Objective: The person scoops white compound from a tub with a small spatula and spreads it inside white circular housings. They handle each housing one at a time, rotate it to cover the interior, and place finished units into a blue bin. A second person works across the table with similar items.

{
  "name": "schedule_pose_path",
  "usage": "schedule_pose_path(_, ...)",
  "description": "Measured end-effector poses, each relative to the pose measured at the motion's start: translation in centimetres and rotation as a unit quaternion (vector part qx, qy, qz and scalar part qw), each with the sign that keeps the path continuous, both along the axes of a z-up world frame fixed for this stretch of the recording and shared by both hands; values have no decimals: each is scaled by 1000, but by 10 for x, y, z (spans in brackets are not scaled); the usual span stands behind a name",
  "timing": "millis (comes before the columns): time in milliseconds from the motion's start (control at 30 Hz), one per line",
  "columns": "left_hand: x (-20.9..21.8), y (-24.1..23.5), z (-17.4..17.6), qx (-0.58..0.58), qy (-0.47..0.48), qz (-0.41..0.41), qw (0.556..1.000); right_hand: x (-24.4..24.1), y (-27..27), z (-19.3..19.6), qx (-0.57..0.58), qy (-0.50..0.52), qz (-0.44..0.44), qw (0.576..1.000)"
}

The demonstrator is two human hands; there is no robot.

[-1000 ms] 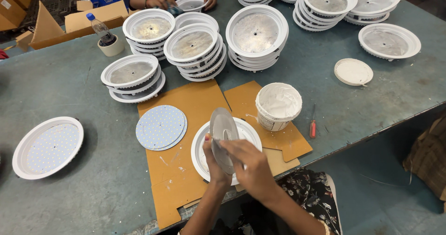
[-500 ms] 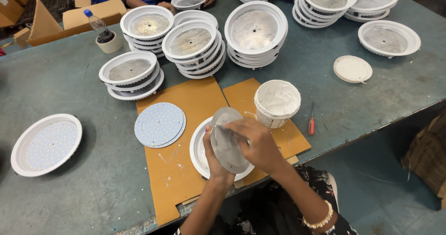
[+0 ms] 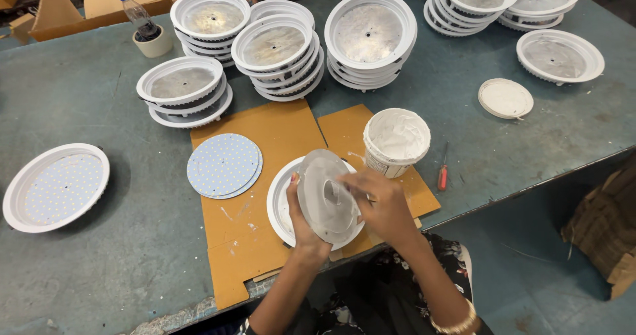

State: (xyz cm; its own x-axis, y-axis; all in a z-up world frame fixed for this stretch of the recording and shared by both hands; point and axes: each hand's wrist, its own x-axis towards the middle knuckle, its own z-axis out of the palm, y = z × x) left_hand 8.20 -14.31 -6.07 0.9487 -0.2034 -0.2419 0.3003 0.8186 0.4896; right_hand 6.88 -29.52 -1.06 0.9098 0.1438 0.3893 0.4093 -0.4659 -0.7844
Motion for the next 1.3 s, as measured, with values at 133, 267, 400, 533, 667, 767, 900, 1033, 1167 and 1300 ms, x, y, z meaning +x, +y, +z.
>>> schedule_pose_path(133, -3, -5, -3, -2, -9, 21, 1000, 2, 10, 1, 0, -99, 3, 995)
schedule_pose_path(267, -1, -5, -4, -11, -2, 55, 998, -28, 18, -2, -33, -87, -3, 996)
schedule_pose_path(400, -3, -2, 3, -4, -13, 49, 999, -42, 8, -2, -34, -56, 23, 998)
schedule_pose_path(533, -7, -2, 14, 22, 39, 11, 999, -12, -4, -5, 1, -22, -30, 999)
schedule_pose_path(667, -11, -1, 18, 44, 35, -3, 998, 2, -4, -4, 32, 3, -29, 999)
schedule_pose_path(767, -7, 1, 10, 15, -13, 50, 999, -14, 0, -2, -16, -23, -3, 1000)
schedule_pose_path(900, -5, 2, 1, -3, -7, 50, 999, -37, -2, 4, -64, -7, 25, 998)
schedule_pose_path(1033, -11, -5, 4, -30, 6, 5, 1000, -21, -10, 9, -8, -8, -19, 1000)
schedule_pose_path(1167, -22, -12, 14, -2, 37, -51, 998, 19, -8, 11, 1, -131, -54, 990)
schedule_pose_path(1300, -21, -13, 10, 11, 43, -8, 999, 20, 3, 4, -49, -142, -54, 987)
